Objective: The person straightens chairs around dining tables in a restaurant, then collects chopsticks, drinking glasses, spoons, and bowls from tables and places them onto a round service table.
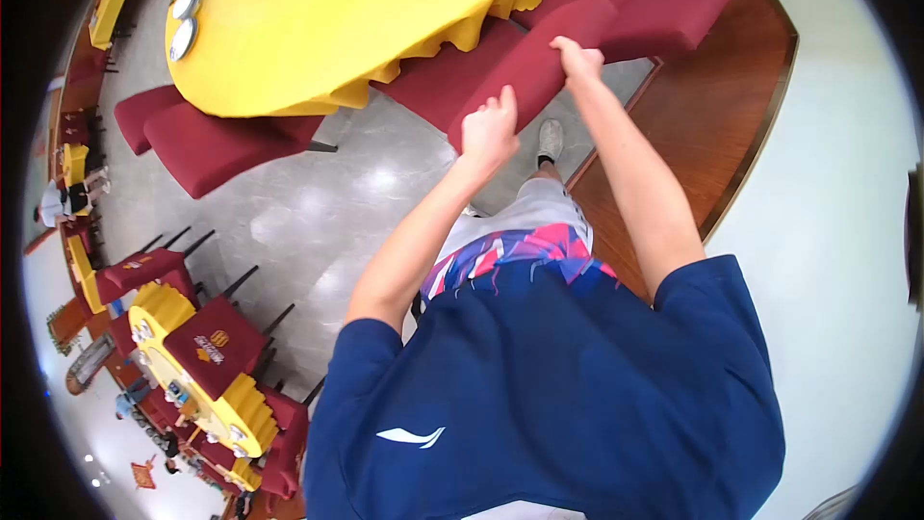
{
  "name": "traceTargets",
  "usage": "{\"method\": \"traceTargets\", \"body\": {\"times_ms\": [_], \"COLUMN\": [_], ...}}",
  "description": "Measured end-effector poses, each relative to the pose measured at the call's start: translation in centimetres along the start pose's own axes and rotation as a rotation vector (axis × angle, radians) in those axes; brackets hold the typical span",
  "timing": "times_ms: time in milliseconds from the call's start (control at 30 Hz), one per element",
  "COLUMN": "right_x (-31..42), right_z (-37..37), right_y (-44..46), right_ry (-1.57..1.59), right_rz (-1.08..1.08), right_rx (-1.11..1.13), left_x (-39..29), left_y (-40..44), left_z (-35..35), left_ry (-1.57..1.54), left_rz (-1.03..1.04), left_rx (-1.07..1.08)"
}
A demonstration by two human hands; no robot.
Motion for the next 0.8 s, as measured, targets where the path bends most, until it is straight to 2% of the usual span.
{"method": "traceTargets", "body": {"times_ms": [133, 200, 233, 267, 300, 367, 433, 467, 500, 567, 600, 633, 700, 733, 767, 800], "right_x": [2.4, 0.2, -2.7, -3.9, -2.9, -3.8, -5.1, -4.9, -3.6, -4.4, -3.8, -4.1, -4.5, -4.4, -4.2, -4.3], "right_z": [-5.1, -7.8, -9.7, -11.5, -13.0, -15.0, -16.7, -16.3, -15.6, -15.2, -14.9, -14.7, -15.5, -14.5, -13.5, -13.0], "right_y": [-4.0, -2.1, 0.3, 0.1, -3.3, -4.8, -4.8, -6.1, -7.7, -6.3, -6.4, -6.0, -4.9, -6.0, -7.2, -7.8], "right_ry": [-0.426, -0.436, -0.313, -0.243, -0.325, -0.164, -0.193, -0.221, -0.492, -0.423, -0.466, -0.535, -0.655, -0.700, -0.744, -0.797], "right_rz": [-0.115, -0.102, -0.176, -0.093, -0.085, -0.172, -0.235, -0.276, -0.237, -0.319, -0.260, -0.231, -0.196, -0.160, -0.128, -0.075], "right_rx": [-0.144, -0.137, -0.077, -0.067, -0.134, -0.109, -0.187, -0.255, -0.451, -0.527, -0.452, -0.486, -0.481, -0.518, -0.553, -0.551], "left_x": [-2.6, -4.0, -4.7, -5.5, -6.6, -7.6, -6.1, -5.2, -2.9, 3.3, 7.1, 11.4, 18.2, 23.3, 27.3, 31.1], "left_y": [-1.9, -3.6, -4.7, -5.6, -6.8, -8.5, -9.8, -10.6, -11.0, -12.7, -13.6, -14.7, -15.6, -16.4, -16.3, -16.3], "left_z": [1.7, 2.5, 2.3, 2.6, 2.9, 2.2, 0.0, 1.4, 2.7, 0.5, 1.3, 0.9, -1.7, -1.5, -4.0, -6.7], "left_ry": [0.005, 0.010, -0.007, 0.000, 0.001, -0.052, -0.360, -0.408, -0.441, -0.471, -0.458, -0.432, -0.300, -0.276, -0.184, -0.070], "left_rz": [0.103, 0.156, 0.170, 0.173, 0.165, 0.176, 0.298, 0.351, 0.413, 0.331, 0.291, 0.246, 0.154, 0.168, 0.174, 0.211], "left_rx": [0.007, 0.024, 0.045, 0.086, 0.128, 0.155, 0.265, 0.219, 0.173, 0.445, 0.343, 0.334, 0.435, 0.358, 0.406, 0.346]}}
Point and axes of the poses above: each hand's wrist, its own y-axis towards the middle knuckle, its own z-axis out of the palm, x = y × z, the point moved 1 cm from there along y, towards the middle knuckle
